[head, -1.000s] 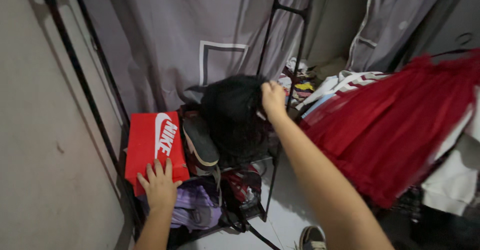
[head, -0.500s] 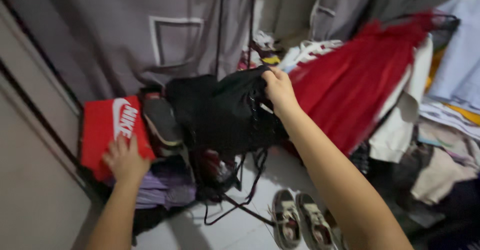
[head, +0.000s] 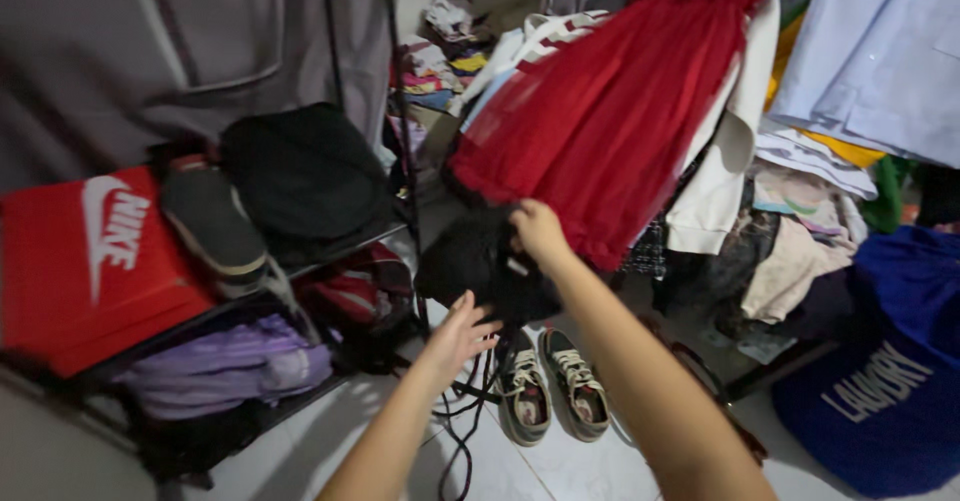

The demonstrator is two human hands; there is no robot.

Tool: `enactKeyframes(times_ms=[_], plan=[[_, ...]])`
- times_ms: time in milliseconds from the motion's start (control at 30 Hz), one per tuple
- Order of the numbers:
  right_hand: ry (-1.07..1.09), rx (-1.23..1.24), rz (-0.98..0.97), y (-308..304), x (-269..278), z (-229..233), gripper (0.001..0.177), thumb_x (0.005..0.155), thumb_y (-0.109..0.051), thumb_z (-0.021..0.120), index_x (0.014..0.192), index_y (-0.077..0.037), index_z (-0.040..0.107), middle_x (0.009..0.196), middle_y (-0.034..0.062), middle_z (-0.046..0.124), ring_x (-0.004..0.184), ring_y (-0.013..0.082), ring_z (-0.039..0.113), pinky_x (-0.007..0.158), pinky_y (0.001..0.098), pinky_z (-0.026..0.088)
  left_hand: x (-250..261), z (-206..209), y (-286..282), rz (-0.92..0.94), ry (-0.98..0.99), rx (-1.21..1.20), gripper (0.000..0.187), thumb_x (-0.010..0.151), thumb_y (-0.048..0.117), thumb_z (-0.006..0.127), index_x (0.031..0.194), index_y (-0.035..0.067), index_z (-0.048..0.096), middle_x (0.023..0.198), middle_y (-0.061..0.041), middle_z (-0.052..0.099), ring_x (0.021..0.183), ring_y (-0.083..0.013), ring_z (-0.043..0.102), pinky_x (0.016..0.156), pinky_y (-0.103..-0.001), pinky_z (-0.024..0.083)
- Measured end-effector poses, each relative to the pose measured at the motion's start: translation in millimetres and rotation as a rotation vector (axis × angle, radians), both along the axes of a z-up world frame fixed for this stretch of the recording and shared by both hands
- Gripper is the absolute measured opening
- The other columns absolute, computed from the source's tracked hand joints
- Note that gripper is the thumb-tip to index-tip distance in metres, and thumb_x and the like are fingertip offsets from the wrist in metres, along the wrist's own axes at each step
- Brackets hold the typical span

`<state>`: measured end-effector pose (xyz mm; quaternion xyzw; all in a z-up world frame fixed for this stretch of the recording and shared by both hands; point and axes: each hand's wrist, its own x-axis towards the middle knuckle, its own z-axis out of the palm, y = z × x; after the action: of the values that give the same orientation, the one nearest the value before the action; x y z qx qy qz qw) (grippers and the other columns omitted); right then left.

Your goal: The person organizes a cluttered room by moving several bags and a shoebox. They pick up a black Nike bag, a red shoebox, a black Under Armour bag, a red backpack, and a purple backpack, placing them onto a metal shelving unit. The person also adjusts the position of the shelving unit itself.

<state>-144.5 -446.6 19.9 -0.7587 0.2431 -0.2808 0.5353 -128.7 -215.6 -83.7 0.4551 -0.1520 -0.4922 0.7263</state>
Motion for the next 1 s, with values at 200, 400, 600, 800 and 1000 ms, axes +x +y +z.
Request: enactKeyframes(times_ms=[200, 400, 600, 800, 1000], plan=[[0.017, -0.004, -0.219, -34, -33, -119, 0.014, 0.091, -0.006, 0.056, 0.099, -0.002, 0.066, 0.073, 0.0087, 0.065, 0.060, 0.0160, 0.063, 0.052, 0.0368, 0.052, -21, -58, -43, 0.005, -0.079, 0.102, 0.095, 0.088, 0.064, 0.055, 0.162, 0.016, 0.018, 0.169, -0.006, 0.026, 0.151, -0.0309, 0.036, 0.118, -0.050, 0.034], [0.013, -0.639, -0.224, -8, -86, -256, 0.021, 0.076, -0.005, 0.077, 0.094, 0.000, 0.068, 0.088, 0.0201, 0.068, 0.082, 0.0391, 0.066, 0.074, 0.0458, 0.055, -37, -128, -29, -0.059, -0.076, 0.307, 0.093, 0.089, 0.057, 0.062, 0.162, 0.016, 0.022, 0.167, -0.011, 0.033, 0.152, -0.0303, 0.035, 0.121, -0.051, 0.031], [0.184, -0.288, -0.084, 37, -106, -320, 0.047, 0.070, 0.001, 0.069, 0.117, -0.002, 0.070, 0.116, 0.0198, 0.065, 0.108, 0.0368, 0.068, 0.095, 0.0408, 0.054, -46, -149, -10, -0.122, -0.110, 0.442, 0.090, 0.087, 0.045, 0.070, 0.160, 0.015, 0.028, 0.164, -0.011, 0.035, 0.152, -0.0290, 0.036, 0.121, -0.050, 0.032], [0.283, -0.224, -0.091, 52, -93, -326, 0.068, 0.069, -0.003, 0.077, 0.134, -0.004, 0.058, 0.135, 0.0238, 0.053, 0.125, 0.0422, 0.055, 0.107, 0.0416, 0.046, -40, -160, 7, -0.081, -0.138, 0.488, 0.081, 0.085, 0.038, 0.072, 0.156, 0.018, 0.039, 0.162, -0.005, 0.042, 0.149, -0.0229, 0.038, 0.120, -0.047, 0.030], [0.148, -0.251, -0.042, 83, -38, -275, 0.073, 0.075, -0.008, 0.076, 0.144, -0.011, 0.051, 0.136, 0.0217, 0.052, 0.121, 0.0400, 0.059, 0.103, 0.0407, 0.052, 16, -158, 42, 0.398, -0.945, 0.244, 0.065, 0.074, 0.010, 0.078, 0.136, 0.009, 0.058, 0.140, -0.015, 0.062, 0.132, -0.0319, 0.056, 0.112, -0.040, 0.042]])
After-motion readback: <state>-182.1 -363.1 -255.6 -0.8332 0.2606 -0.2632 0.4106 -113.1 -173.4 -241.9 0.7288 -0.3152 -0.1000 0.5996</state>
